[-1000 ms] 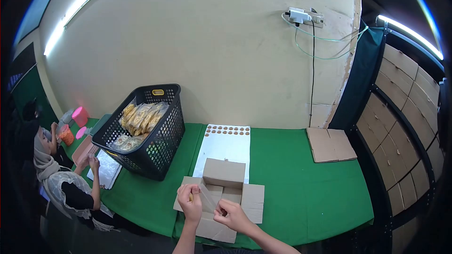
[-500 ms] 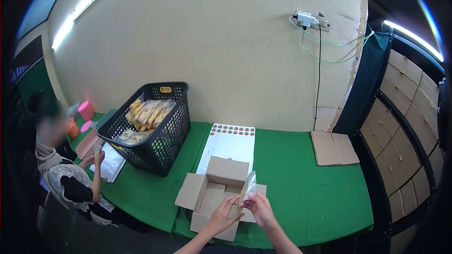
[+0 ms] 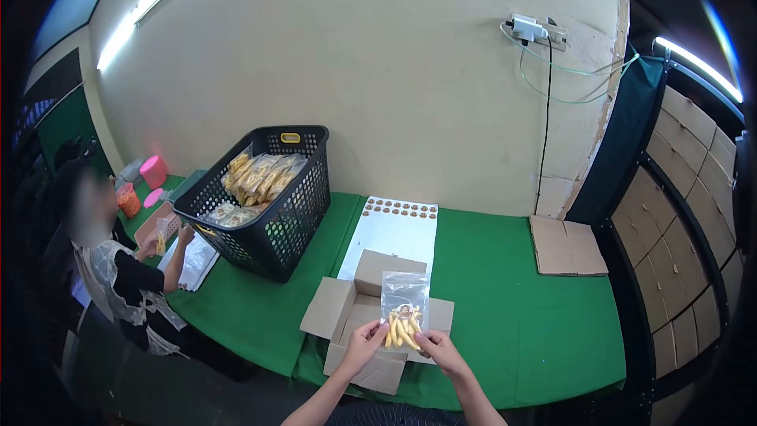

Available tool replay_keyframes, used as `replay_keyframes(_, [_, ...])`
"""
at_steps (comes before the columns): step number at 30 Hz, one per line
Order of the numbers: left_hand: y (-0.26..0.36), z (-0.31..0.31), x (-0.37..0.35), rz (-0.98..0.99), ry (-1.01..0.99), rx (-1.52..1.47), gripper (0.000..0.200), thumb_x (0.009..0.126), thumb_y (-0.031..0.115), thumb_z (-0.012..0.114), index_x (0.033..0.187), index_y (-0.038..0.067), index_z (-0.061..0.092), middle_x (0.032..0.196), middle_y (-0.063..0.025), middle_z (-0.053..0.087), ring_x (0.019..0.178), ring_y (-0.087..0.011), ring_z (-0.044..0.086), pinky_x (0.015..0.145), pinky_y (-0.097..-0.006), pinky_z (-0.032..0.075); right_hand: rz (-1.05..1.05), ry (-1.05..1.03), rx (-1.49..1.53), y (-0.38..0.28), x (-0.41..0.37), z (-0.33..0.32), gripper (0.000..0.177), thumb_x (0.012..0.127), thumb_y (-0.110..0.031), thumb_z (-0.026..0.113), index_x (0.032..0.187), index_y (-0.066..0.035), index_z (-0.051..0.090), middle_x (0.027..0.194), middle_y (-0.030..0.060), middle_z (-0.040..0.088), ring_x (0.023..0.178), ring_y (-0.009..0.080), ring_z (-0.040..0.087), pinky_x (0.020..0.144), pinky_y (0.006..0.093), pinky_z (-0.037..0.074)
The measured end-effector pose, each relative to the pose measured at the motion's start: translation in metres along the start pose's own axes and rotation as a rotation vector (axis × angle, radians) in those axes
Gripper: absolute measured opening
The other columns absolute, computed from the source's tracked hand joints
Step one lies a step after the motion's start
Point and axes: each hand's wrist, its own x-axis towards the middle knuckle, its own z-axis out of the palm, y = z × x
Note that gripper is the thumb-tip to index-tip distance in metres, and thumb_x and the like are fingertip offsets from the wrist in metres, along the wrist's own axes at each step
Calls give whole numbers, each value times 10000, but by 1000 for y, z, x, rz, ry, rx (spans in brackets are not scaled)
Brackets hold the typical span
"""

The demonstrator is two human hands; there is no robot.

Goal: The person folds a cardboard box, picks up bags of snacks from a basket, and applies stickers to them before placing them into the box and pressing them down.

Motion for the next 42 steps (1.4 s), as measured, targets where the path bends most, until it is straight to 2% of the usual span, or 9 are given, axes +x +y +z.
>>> replay_keyframes(3, [8,-1,-8,-415,-173,65,404,867,352,478,826,-36,584,662,-31,560,526,-67,498,508,-199,423,-31,80,181,8,-3,5,288,869,-273,496,704,-42,543,564,-46,405,486,39,304,445,196,244])
replay_keyframes(9, [-3,4,-10,-301,-155,101,464,868,419,435,680,10,548,521,10,478,453,-54,443,436,-182,360,154,58,359,16,-7,5,234,863,-261,505,755,-59,551,617,-29,470,534,63,408,511,207,334])
replay_keyframes(19, [-39,19,-22,-347,-117,75,373,846,333,521,833,-33,590,709,-59,599,593,-103,574,543,-227,480,245,-99,368,58,-9,-17,186,842,-210,539,934,-49,545,863,16,550,734,100,486,637,246,409])
replay_keyframes(27, [-48,-13,-24,-202,-130,482,362,808,316,572,914,-30,584,759,-99,601,706,-161,585,624,-287,478,203,-123,364,71,-2,10,359,848,-151,523,1162,-61,373,1126,66,459,956,158,512,790,320,452])
replay_keyframes(31, [-66,-35,-10,445,275,811,509,788,322,567,1166,8,438,1131,-188,486,997,-304,509,824,-374,411,8,10,143,101,23,24,450,833,-102,530,1203,-26,285,1105,90,465,903,169,536,752,288,467])
replay_keyframes(34, [-61,-62,4,248,373,1361,576,805,284,511,1280,47,288,1301,-151,327,1124,-337,394,923,-382,320,-343,258,-390,130,53,41,618,782,-81,584,1239,11,179,1023,138,506,892,225,556,717,300,473])
replay_keyframes(37, [-125,-86,18,161,431,1420,508,809,211,465,1267,40,327,1263,-143,388,1107,-324,416,937,-389,300,-70,269,-403,105,74,70,721,750,-59,600,1274,12,109,1052,218,468,928,297,543,714,306,469])
replay_keyframes(41, [-129,-88,20,193,444,1193,479,783,133,440,1242,19,368,1229,-149,429,1102,-310,421,928,-399,311,-520,497,-667,151,118,92,789,713,-58,598,1301,9,76,985,276,508,885,375,544,777,425,431])
replay_keyframes(42, [-130,-88,19,178,439,1187,495,769,122,442,1245,13,360,1236,-149,422,1097,-308,426,923,-400,318,-363,382,-683,162,122,94,770,705,-64,600,1302,1,116,992,291,489,905,396,522,791,433,416])
